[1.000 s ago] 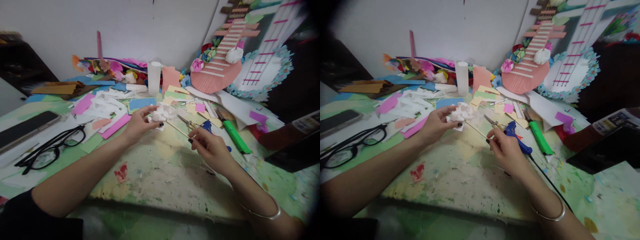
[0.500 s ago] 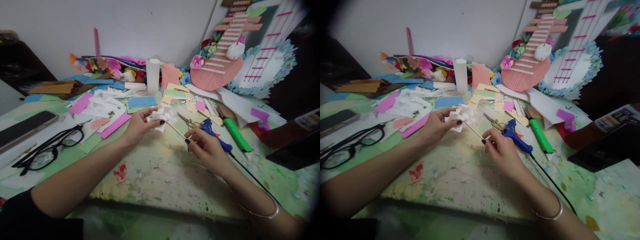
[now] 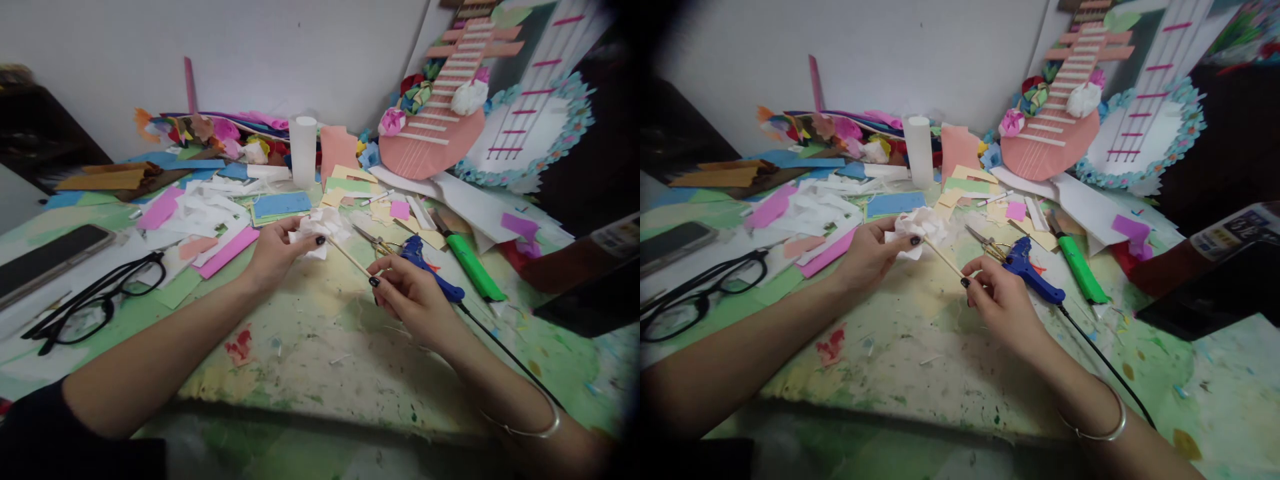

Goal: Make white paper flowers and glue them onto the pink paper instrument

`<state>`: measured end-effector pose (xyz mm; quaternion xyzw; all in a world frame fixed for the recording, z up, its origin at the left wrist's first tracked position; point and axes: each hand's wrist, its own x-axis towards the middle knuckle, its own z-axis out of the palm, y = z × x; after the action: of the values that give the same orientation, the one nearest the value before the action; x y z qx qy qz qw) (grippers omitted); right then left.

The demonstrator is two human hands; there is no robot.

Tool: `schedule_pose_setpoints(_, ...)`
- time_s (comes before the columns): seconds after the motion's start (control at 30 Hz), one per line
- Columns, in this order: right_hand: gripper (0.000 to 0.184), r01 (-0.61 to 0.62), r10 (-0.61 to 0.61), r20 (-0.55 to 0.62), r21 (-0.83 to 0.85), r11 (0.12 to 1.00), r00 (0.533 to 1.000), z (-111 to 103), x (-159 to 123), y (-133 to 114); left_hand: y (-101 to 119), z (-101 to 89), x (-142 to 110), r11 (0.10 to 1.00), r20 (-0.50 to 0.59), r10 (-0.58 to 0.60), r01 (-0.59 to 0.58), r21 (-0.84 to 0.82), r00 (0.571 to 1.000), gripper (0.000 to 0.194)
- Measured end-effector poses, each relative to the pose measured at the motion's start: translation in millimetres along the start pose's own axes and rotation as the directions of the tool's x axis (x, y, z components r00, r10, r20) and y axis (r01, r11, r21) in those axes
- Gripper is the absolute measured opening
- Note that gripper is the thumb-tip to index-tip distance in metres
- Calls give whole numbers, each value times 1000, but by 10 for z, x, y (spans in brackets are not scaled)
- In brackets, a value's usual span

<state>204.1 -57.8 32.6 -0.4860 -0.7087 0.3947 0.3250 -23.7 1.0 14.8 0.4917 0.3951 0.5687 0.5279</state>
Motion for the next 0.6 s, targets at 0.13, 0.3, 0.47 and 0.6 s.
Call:
schedule_pose_setpoints(0.13,14,12,-12,-19,-13,1000,1000,11,-10,-2,1,4,3,1000,-10,-8,8,-9,1000,31)
schedule_pose_setpoints(0.3,15,7,-7,-25,-31,999,1000,0,-10,-17,-1,-4,17,1000,-24,-3,3,-23,1000,31)
schedule_pose_setpoints(0.47,15,7,-9,-20,-64,998,1000,-8,-9,-21,25,-7,22,995,-13,-12,11,-98,1000,36)
schedule_pose_setpoints(0.6,17,20,-21,-5,-48,999,1000,-8,-25,-45,53,2,23,994,-24,-11,8,-105,1000,34)
